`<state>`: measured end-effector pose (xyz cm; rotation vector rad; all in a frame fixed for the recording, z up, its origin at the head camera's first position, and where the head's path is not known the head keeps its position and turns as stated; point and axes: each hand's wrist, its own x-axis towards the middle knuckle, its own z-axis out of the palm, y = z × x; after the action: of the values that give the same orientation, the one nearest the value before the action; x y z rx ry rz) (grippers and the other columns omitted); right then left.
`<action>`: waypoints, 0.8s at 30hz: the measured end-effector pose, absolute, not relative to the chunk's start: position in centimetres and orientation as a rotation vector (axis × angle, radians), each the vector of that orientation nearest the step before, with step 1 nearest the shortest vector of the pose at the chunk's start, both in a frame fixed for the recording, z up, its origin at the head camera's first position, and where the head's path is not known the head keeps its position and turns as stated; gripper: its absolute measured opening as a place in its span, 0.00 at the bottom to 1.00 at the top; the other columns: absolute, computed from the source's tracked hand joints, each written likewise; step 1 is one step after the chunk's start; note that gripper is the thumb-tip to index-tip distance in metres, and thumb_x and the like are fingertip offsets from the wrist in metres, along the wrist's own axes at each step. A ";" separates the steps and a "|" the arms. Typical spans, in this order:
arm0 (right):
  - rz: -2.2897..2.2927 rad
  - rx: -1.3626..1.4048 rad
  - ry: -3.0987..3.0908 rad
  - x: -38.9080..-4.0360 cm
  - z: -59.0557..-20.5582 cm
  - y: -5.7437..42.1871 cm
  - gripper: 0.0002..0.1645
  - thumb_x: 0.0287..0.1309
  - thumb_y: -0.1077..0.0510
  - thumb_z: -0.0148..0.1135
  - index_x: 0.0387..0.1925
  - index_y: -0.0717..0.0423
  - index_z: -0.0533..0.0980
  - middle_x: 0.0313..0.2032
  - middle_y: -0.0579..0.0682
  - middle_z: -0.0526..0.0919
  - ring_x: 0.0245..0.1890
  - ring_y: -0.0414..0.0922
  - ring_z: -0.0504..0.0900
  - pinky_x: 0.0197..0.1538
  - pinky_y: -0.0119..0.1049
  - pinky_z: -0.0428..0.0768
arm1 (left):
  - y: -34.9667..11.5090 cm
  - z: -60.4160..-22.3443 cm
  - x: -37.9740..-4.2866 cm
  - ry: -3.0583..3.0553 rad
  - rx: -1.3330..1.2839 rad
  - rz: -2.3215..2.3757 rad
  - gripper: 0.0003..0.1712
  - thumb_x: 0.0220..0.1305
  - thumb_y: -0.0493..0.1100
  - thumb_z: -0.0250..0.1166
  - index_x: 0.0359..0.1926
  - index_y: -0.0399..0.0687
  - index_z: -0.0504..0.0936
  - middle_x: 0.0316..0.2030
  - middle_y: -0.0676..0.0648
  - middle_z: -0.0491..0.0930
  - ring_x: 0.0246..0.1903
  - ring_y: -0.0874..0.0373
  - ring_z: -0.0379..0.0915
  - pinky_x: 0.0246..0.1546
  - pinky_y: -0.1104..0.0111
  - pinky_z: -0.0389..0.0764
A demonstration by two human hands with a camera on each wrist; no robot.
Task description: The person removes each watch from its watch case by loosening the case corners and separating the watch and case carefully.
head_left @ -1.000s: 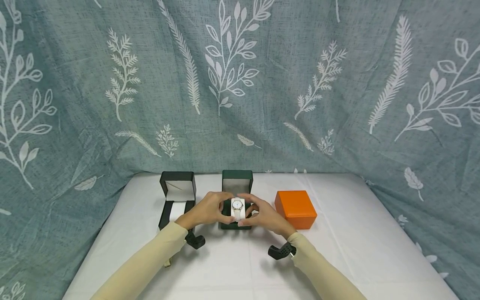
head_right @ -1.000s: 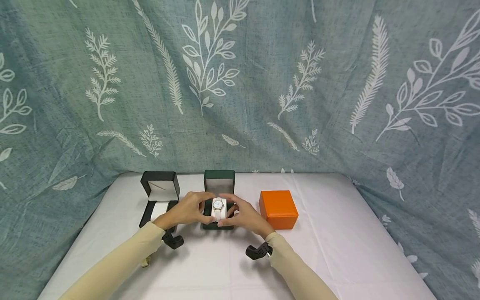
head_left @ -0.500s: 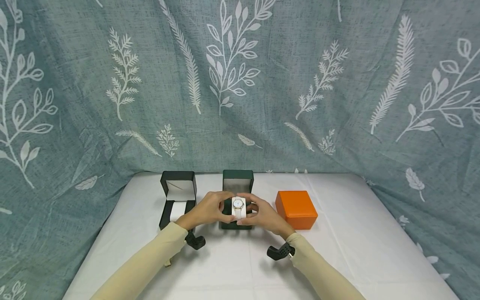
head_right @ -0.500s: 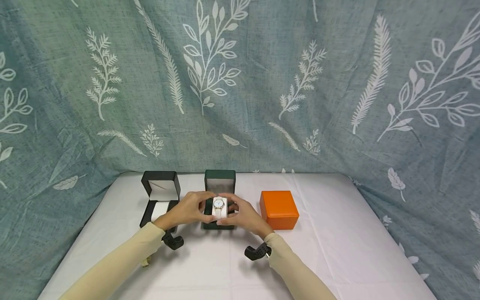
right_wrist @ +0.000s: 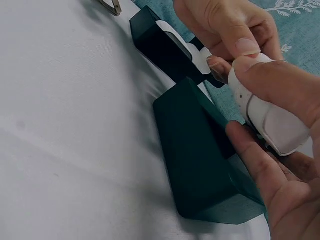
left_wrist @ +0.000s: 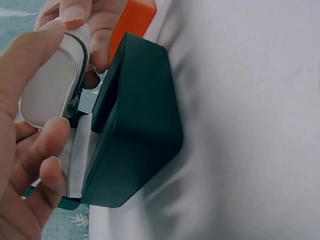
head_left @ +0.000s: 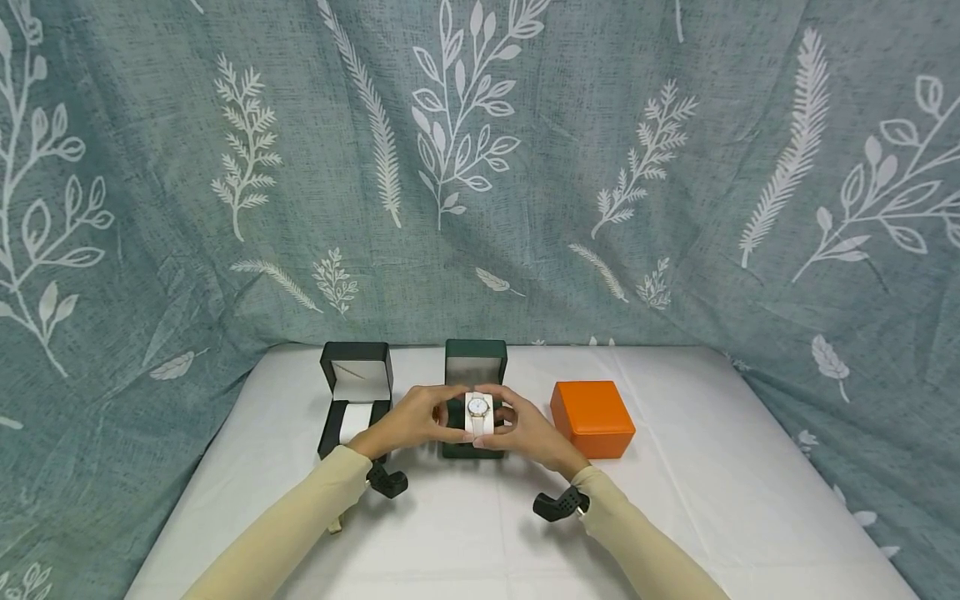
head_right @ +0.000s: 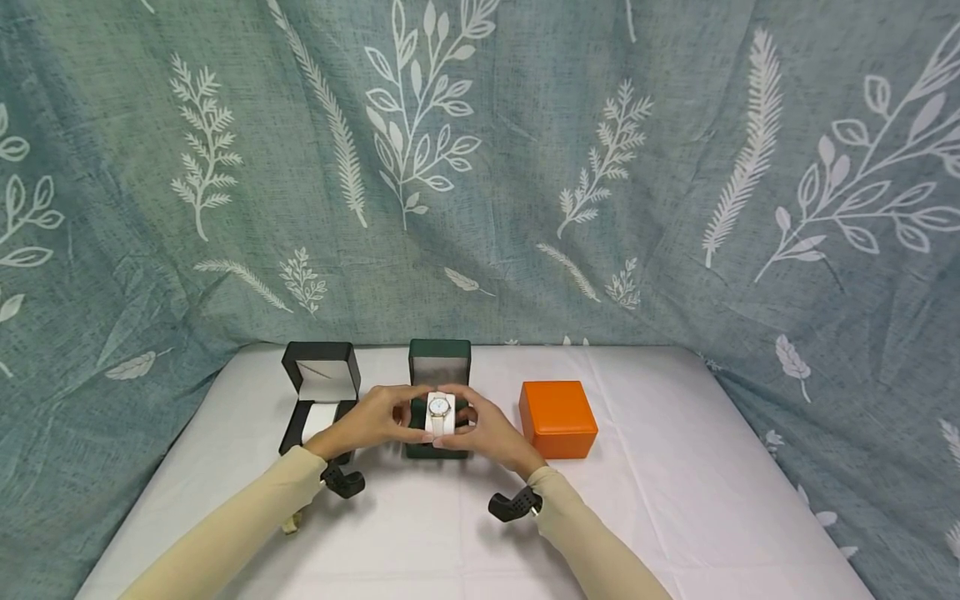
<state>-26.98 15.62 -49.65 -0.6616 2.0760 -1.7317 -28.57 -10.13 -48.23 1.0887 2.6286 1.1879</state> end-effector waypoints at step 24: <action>-1.762 -0.673 2.020 -27.0 -49.8 15.4 0.46 0.57 0.56 0.78 0.73 0.34 0.66 0.63 0.58 0.75 0.51 0.57 0.86 0.49 0.52 0.84 | -9.9 -48.5 -28.7 2.642 1.122 1.221 0.44 0.58 0.64 0.75 0.70 0.49 0.76 0.22 0.54 0.76 0.20 0.63 0.70 0.23 0.69 0.74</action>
<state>-27.03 15.41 -49.81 -0.6732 2.0201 -1.7623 -28.67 -9.94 -48.46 1.1222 2.6421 1.2206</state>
